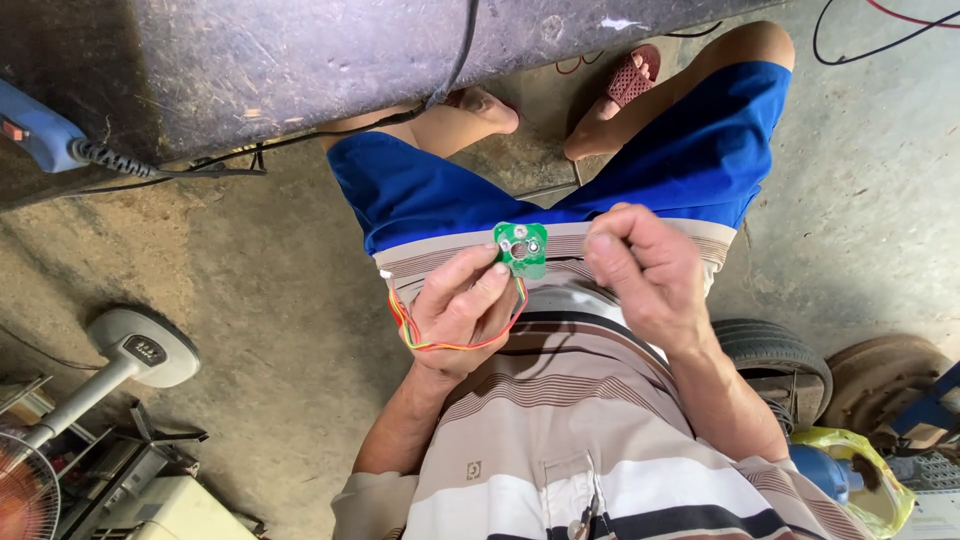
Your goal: The person holds a small green circuit board with attached wires, manipulates it with their fingers, and uses a metal file to scrape the surface of the board. They then use a soldering iron to work on the board's contacts.
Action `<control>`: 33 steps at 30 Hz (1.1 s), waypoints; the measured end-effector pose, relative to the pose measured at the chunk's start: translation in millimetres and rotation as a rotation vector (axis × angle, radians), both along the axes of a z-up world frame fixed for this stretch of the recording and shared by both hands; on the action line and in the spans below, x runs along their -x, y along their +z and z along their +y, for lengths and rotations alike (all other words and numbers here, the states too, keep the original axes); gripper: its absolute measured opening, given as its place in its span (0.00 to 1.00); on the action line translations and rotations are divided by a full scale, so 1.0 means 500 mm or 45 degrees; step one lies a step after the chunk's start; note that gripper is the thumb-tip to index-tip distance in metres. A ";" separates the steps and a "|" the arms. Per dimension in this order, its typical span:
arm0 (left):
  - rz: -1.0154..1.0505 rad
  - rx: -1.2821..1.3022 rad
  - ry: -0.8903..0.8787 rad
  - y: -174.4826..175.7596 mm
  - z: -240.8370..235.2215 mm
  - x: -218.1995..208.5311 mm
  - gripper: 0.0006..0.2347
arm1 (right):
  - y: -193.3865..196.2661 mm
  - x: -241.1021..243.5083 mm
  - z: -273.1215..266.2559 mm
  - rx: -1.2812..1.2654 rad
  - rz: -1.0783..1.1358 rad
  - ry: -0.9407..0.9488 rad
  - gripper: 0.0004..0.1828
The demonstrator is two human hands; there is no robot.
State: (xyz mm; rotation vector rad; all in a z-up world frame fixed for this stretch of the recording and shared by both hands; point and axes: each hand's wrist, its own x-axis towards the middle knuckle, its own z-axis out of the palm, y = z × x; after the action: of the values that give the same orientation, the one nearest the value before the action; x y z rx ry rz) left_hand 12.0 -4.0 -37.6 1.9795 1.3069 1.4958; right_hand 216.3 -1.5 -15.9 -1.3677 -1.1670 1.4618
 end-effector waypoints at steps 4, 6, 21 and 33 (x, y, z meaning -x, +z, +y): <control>-0.153 0.158 0.031 0.024 0.013 0.000 0.06 | -0.021 -0.010 -0.006 0.076 0.215 -0.343 0.13; -0.198 0.218 0.047 0.042 0.024 -0.004 0.07 | -0.038 -0.034 -0.010 0.110 0.426 -0.563 0.13; 0.059 -0.168 -0.113 0.014 0.006 -0.003 0.06 | -0.006 0.003 -0.019 0.098 0.279 -0.089 0.02; 0.254 -0.252 -0.013 -0.003 0.003 -0.012 0.07 | -0.003 0.027 -0.017 0.197 0.161 -0.065 0.03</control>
State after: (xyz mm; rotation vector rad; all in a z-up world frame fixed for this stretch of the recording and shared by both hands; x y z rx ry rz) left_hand 17.8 -2.7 -39.0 2.3089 1.2641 1.5055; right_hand 202.7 -9.8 -17.3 -1.3761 -0.9489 1.6050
